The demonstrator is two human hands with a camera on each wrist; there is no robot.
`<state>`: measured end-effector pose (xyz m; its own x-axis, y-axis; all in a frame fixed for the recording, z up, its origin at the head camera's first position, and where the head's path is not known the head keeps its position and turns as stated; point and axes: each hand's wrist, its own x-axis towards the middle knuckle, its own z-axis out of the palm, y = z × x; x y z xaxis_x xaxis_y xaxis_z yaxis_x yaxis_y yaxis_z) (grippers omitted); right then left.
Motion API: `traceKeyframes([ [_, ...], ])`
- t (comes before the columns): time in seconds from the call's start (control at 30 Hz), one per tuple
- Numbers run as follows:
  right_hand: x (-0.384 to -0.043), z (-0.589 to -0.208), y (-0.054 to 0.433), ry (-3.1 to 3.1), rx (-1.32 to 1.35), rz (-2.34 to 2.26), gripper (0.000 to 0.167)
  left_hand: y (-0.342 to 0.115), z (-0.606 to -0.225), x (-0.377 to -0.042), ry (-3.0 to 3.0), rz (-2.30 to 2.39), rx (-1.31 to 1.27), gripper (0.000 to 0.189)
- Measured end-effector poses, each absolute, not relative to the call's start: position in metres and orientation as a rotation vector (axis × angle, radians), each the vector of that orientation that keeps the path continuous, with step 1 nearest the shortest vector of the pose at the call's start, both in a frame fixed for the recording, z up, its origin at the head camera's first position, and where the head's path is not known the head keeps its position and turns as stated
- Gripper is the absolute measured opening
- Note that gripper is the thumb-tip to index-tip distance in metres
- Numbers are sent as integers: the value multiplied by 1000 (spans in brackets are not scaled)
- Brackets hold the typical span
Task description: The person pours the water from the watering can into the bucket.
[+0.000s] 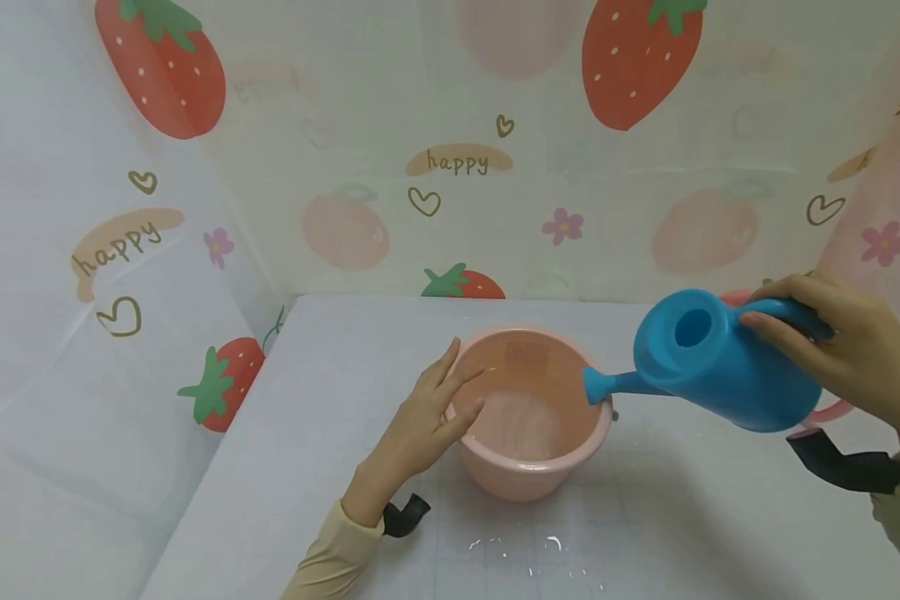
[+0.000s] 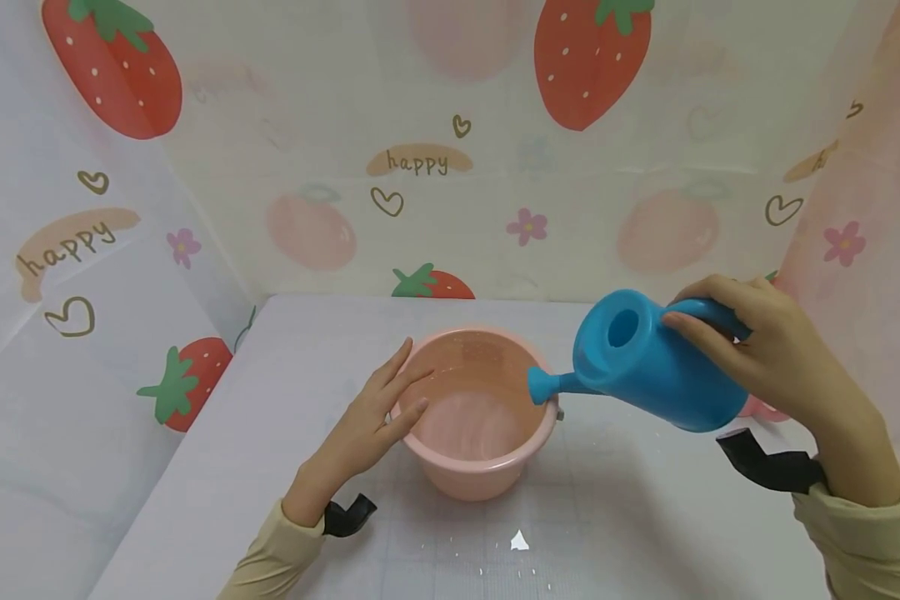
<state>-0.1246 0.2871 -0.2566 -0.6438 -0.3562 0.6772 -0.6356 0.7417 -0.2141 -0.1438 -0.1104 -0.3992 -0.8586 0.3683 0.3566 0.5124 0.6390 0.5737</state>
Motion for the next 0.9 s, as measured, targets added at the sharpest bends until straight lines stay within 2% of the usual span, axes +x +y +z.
traceKeyframes([
  [0.33,-126,-266,295,-2239,830,672,21,-111,-400,-144,-2647,-1029,-725,45],
  [0.6,-122,-277,300,-2216,759,714,13,-111,-401,-145,-2657,-1035,-724,43],
  [0.9,-120,-287,304,-2197,701,757,15,-110,-400,-146,-2647,-1031,-731,43],
])
